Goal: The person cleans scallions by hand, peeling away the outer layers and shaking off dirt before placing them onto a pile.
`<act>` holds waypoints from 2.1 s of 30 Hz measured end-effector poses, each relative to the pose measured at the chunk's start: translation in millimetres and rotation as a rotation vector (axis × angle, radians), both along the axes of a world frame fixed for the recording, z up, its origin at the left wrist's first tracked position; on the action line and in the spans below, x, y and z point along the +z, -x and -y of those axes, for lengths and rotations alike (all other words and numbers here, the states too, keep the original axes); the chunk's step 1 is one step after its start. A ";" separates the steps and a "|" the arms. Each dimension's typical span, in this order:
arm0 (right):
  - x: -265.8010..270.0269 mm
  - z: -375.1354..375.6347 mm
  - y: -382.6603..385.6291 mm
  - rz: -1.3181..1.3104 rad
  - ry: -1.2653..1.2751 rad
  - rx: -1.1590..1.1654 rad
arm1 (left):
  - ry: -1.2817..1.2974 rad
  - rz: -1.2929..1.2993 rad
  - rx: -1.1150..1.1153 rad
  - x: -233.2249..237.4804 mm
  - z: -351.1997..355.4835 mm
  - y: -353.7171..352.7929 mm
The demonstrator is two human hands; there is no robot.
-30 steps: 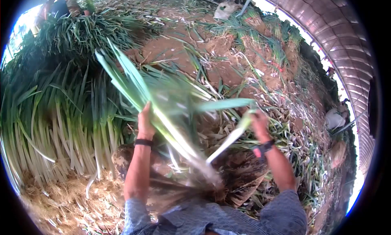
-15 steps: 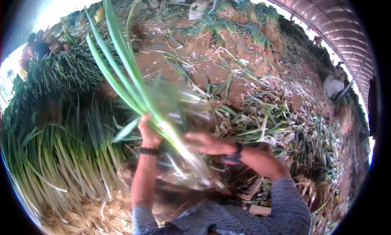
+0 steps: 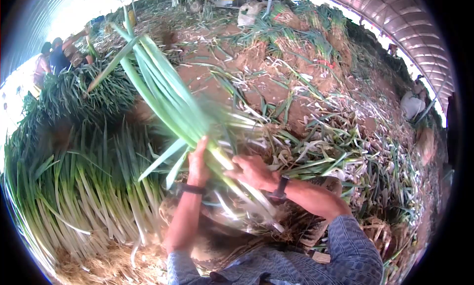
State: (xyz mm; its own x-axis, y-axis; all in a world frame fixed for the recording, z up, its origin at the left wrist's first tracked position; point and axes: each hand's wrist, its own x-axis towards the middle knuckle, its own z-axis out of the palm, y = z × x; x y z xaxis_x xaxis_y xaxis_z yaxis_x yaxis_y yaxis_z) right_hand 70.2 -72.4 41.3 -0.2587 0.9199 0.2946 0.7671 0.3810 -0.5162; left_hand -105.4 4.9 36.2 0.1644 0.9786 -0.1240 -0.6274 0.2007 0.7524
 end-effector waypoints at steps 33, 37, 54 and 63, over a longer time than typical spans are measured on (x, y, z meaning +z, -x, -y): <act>-44.6 8.4 -39.8 -0.214 0.165 0.123 | 0.078 0.178 0.056 -7.3 -10.6 0.3; -41.5 7.3 -38.3 -0.234 0.168 0.113 | 0.097 0.147 0.085 -8.3 -10.3 3.0; -9.5 69.7 -200.6 -0.332 0.354 -0.152 | 0.081 0.172 0.402 -19.7 -44.8 42.0; 32.5 145.9 -281.4 0.207 0.135 -0.562 | 0.075 0.344 0.358 -44.0 -73.2 55.1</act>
